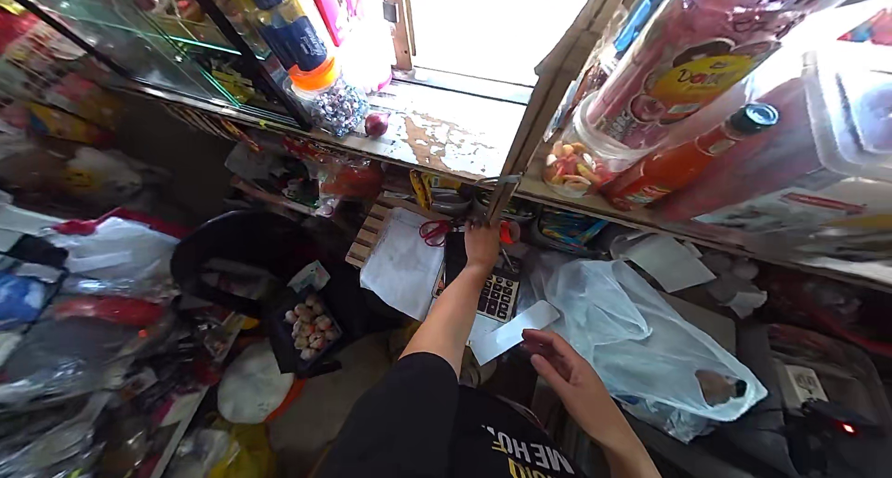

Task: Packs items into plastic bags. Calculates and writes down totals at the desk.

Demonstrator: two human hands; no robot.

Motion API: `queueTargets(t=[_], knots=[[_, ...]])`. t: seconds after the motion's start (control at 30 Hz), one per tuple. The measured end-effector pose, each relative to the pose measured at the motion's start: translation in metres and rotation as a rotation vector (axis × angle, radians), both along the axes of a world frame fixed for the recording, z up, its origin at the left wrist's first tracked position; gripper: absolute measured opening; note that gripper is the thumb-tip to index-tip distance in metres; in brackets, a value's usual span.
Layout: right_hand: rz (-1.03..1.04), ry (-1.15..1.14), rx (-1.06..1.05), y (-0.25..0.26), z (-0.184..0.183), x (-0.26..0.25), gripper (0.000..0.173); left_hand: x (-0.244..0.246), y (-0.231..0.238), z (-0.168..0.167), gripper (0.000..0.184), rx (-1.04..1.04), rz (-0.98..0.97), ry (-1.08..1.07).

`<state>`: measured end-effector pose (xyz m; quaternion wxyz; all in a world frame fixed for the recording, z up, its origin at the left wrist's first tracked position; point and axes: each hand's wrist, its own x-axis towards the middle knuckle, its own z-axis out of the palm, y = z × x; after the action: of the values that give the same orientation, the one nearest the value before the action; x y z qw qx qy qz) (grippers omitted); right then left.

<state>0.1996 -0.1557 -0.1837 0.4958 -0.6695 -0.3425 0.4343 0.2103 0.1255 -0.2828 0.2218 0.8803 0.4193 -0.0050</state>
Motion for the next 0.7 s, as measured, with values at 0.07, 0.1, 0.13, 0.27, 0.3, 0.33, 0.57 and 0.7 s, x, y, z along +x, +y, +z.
queueTargets(t=[0.07,0.1,0.13,0.27,0.3,0.33,0.57,0.7], knots=[[-0.020,-0.005,-0.014,-0.008,0.001,0.001,0.043,-0.001,0.000,0.000,0.038,0.025,0.011,-0.022],[-0.029,-0.011,-0.019,-0.012,0.002,0.001,0.043,-0.003,0.000,0.003,0.037,0.032,0.022,-0.037],[-0.040,-0.014,-0.020,-0.016,0.003,0.001,0.043,-0.004,0.000,0.007,0.036,0.041,0.031,-0.043],[-0.068,-0.011,-0.020,-0.027,0.001,0.002,0.043,-0.006,0.000,0.011,0.030,0.155,0.060,-0.120],[-0.071,-0.005,-0.022,-0.029,0.000,0.002,0.043,-0.004,-0.001,0.011,0.037,0.146,0.073,-0.114],[-0.069,0.003,-0.027,-0.030,-0.001,0.003,0.043,-0.001,-0.003,0.012,0.046,0.101,0.082,-0.065],[-0.052,-0.012,-0.032,-0.037,0.000,0.007,0.042,0.024,-0.009,0.000,0.045,0.034,0.141,0.039],[-0.065,-0.010,-0.034,-0.044,-0.001,0.011,0.042,0.027,-0.013,0.002,0.046,0.068,0.133,0.076]])
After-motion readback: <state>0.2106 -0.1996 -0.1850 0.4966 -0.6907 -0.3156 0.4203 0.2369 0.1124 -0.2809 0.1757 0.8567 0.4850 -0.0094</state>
